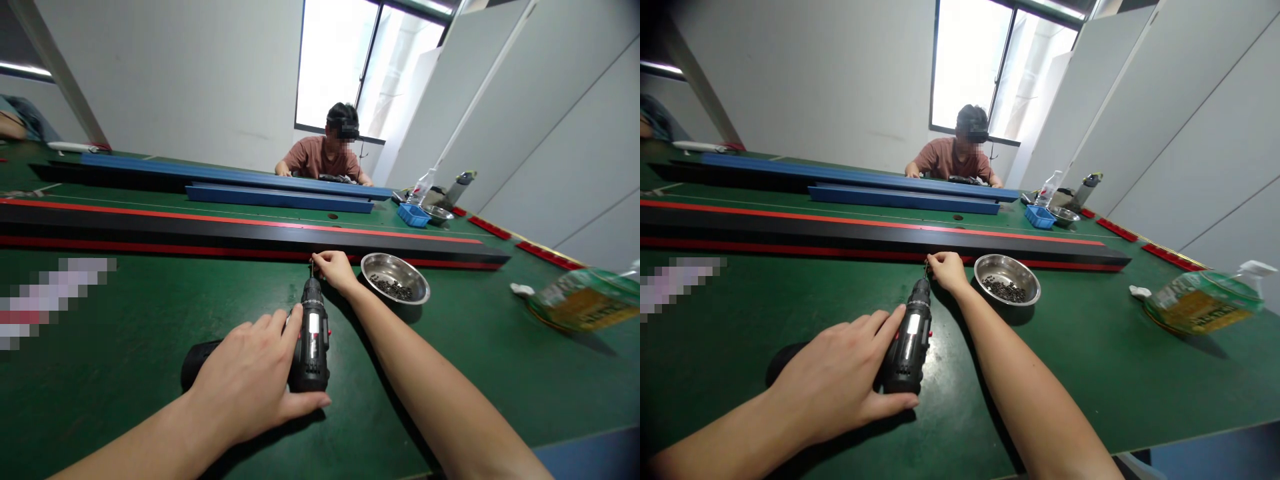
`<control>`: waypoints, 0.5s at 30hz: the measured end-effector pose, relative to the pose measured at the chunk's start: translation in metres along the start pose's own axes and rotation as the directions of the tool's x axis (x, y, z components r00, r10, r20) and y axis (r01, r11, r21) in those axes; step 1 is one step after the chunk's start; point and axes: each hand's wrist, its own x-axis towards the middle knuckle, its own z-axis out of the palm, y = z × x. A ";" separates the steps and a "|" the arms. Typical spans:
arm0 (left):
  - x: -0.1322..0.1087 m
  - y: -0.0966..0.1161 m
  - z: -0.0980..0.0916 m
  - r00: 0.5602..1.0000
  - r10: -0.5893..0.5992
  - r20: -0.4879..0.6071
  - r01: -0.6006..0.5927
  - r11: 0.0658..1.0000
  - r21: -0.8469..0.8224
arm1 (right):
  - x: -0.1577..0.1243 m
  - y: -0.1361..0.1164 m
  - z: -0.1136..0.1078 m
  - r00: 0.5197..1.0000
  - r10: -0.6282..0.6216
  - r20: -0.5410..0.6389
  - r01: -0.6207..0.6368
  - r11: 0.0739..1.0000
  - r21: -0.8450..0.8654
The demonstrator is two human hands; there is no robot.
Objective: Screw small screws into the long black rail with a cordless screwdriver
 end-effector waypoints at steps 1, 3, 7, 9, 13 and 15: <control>0.000 0.000 0.000 1.000 -0.001 -0.001 0.001 1.000 0.000 | 0.000 0.000 0.000 1.000 0.000 0.002 0.000 1.000 0.005; 0.000 0.000 0.000 1.000 -0.002 -0.001 0.002 1.000 0.001 | -0.001 -0.002 -0.001 1.000 -0.002 0.004 0.002 1.000 0.011; 0.000 0.001 0.000 1.000 -0.003 0.001 0.003 1.000 -0.001 | -0.003 -0.003 -0.001 1.000 -0.005 -0.011 0.005 1.000 0.002; 0.000 0.001 0.000 1.000 -0.005 0.001 0.005 1.000 -0.002 | -0.003 -0.004 -0.001 1.000 0.000 -0.021 0.000 1.000 -0.003; -0.001 0.000 0.001 1.000 -0.003 -0.003 0.003 1.000 -0.001 | -0.003 -0.004 -0.001 0.999 0.006 -0.033 -0.007 1.000 -0.015; -0.001 0.000 0.002 1.000 -0.003 -0.008 0.003 1.000 0.000 | -0.003 -0.004 -0.001 0.999 0.010 -0.036 -0.011 1.000 -0.017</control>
